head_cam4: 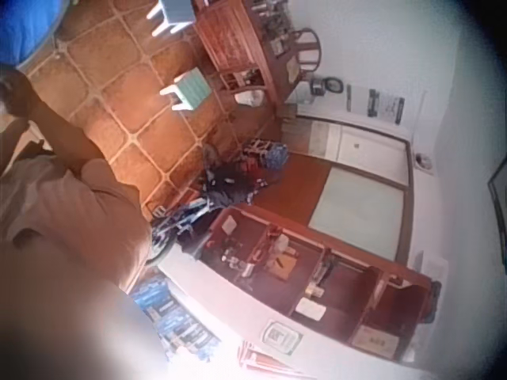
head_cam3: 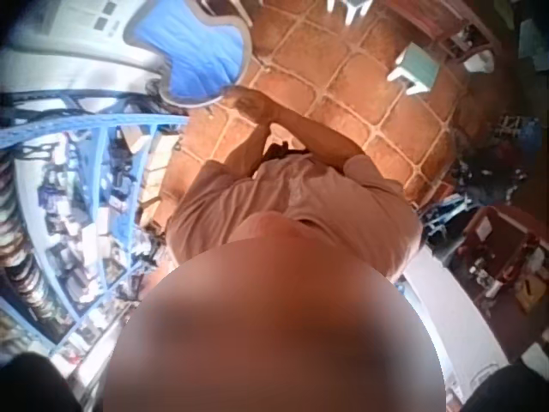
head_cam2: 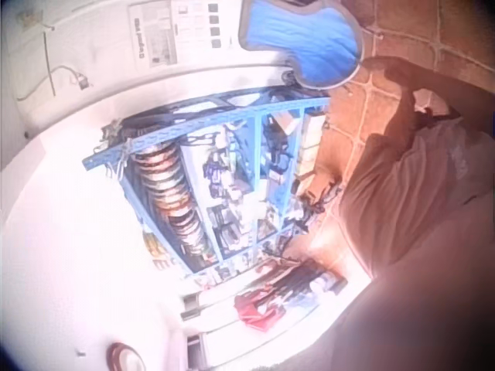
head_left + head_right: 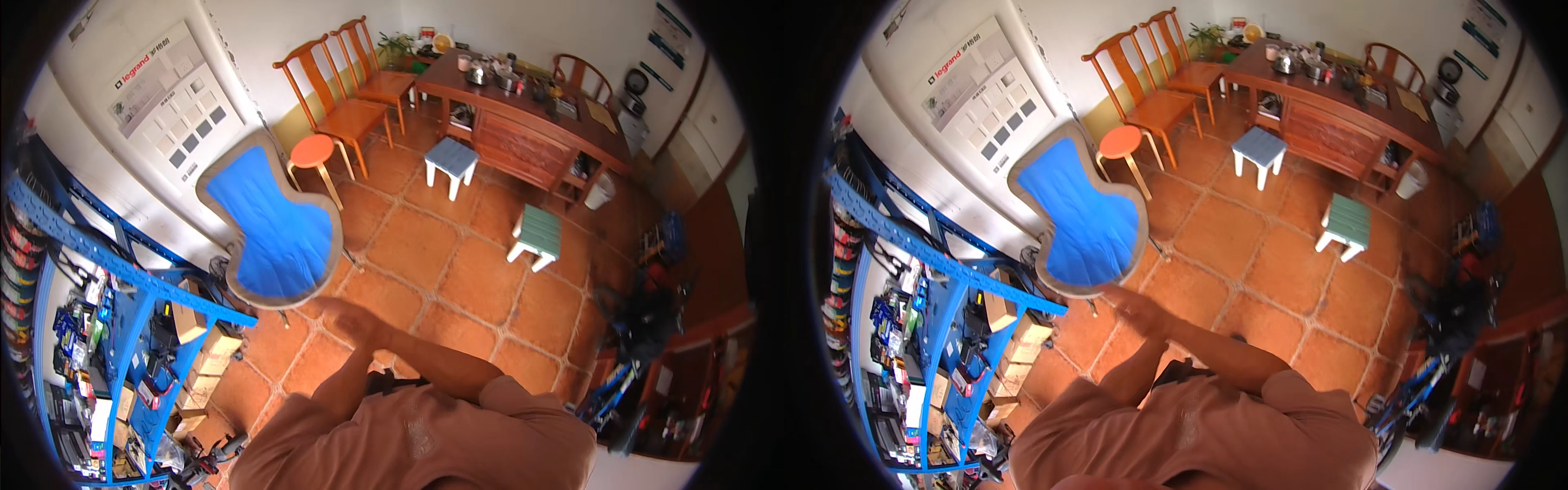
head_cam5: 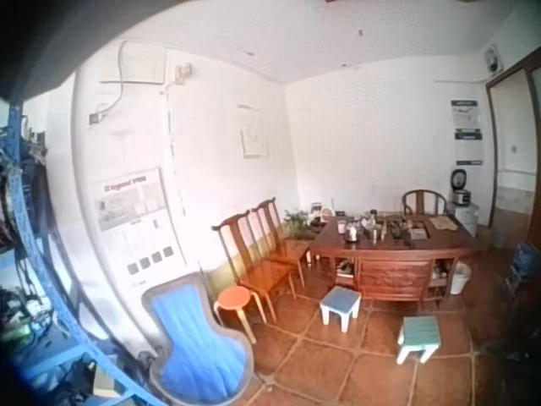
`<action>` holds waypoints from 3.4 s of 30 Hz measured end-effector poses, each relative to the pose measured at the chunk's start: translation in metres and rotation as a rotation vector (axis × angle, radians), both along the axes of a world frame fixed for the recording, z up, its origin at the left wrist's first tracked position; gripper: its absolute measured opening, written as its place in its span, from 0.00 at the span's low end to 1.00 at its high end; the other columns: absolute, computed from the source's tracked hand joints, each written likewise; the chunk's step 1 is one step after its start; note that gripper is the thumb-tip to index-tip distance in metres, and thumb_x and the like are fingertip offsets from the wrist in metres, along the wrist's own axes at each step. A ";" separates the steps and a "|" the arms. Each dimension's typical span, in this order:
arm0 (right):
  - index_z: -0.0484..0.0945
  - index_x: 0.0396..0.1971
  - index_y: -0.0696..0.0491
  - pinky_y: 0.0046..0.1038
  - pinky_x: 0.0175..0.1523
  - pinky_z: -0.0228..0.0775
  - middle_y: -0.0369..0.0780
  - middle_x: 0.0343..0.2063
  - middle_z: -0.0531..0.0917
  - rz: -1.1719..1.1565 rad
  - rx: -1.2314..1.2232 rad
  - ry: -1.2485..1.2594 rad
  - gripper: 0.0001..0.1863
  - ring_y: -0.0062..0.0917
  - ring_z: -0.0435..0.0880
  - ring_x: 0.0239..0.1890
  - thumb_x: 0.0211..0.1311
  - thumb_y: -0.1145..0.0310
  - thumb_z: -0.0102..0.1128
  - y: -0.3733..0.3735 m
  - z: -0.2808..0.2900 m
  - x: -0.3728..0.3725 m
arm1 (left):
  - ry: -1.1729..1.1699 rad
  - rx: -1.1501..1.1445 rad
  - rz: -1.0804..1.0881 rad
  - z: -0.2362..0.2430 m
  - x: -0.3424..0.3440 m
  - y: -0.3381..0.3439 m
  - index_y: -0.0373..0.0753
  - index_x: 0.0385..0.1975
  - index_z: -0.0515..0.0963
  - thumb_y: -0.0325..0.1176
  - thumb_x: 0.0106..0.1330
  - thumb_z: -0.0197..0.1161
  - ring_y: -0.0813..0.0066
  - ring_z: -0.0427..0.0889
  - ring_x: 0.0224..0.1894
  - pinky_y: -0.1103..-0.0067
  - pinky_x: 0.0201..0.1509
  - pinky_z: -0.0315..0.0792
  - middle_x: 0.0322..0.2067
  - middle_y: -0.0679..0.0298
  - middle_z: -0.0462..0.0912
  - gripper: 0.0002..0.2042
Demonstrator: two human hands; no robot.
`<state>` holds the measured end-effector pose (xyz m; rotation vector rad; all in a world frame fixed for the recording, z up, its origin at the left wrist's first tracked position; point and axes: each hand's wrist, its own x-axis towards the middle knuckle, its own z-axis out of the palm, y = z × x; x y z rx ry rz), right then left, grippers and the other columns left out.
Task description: The person removes the seat of an electric scooter using a cordless impact driver, then inspects and manipulates the internal wiring and components under the seat. The person also retrieves a stool from inside the shop and returns to continue working on the scooter's electrical system.
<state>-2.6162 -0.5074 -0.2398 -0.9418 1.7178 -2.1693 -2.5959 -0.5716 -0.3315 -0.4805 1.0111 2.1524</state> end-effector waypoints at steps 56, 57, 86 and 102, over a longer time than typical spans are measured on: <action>0.72 0.52 0.49 0.54 0.54 0.65 0.41 0.55 0.70 -0.421 0.543 -1.016 0.24 0.37 0.68 0.55 0.54 0.62 0.59 0.055 -0.376 -0.743 | -1.223 -0.046 1.518 -0.049 -0.061 0.356 0.42 0.26 0.71 0.37 0.66 0.57 0.69 0.70 0.15 0.72 0.16 0.64 0.18 0.64 0.69 0.09; 0.71 0.54 0.48 0.59 0.55 0.64 0.41 0.57 0.67 -0.330 0.544 -1.027 0.25 0.38 0.66 0.57 0.54 0.61 0.59 0.077 -0.364 -0.734 | -1.200 -0.002 1.572 -0.056 -0.038 0.383 0.42 0.26 0.71 0.37 0.66 0.57 0.69 0.70 0.15 0.72 0.16 0.63 0.18 0.64 0.69 0.09; 0.73 0.38 0.44 0.72 0.50 0.63 0.35 0.41 0.71 0.381 1.143 -0.416 0.14 0.36 0.69 0.50 0.50 0.60 0.59 -0.148 -0.185 0.069 | -1.084 0.146 2.448 -0.149 0.598 0.320 0.48 0.17 0.59 0.36 0.65 0.52 0.77 0.55 0.08 0.75 0.11 0.50 0.10 0.71 0.57 0.14; 0.69 0.46 0.52 0.57 0.47 0.74 0.46 0.46 0.74 0.503 1.427 -0.116 0.23 0.46 0.77 0.45 0.46 0.68 0.61 -0.364 -0.131 0.701 | -0.927 -0.289 2.406 -0.096 1.182 0.033 0.37 0.39 0.78 0.37 0.64 0.61 0.82 0.73 0.21 0.83 0.21 0.66 0.24 0.70 0.75 0.11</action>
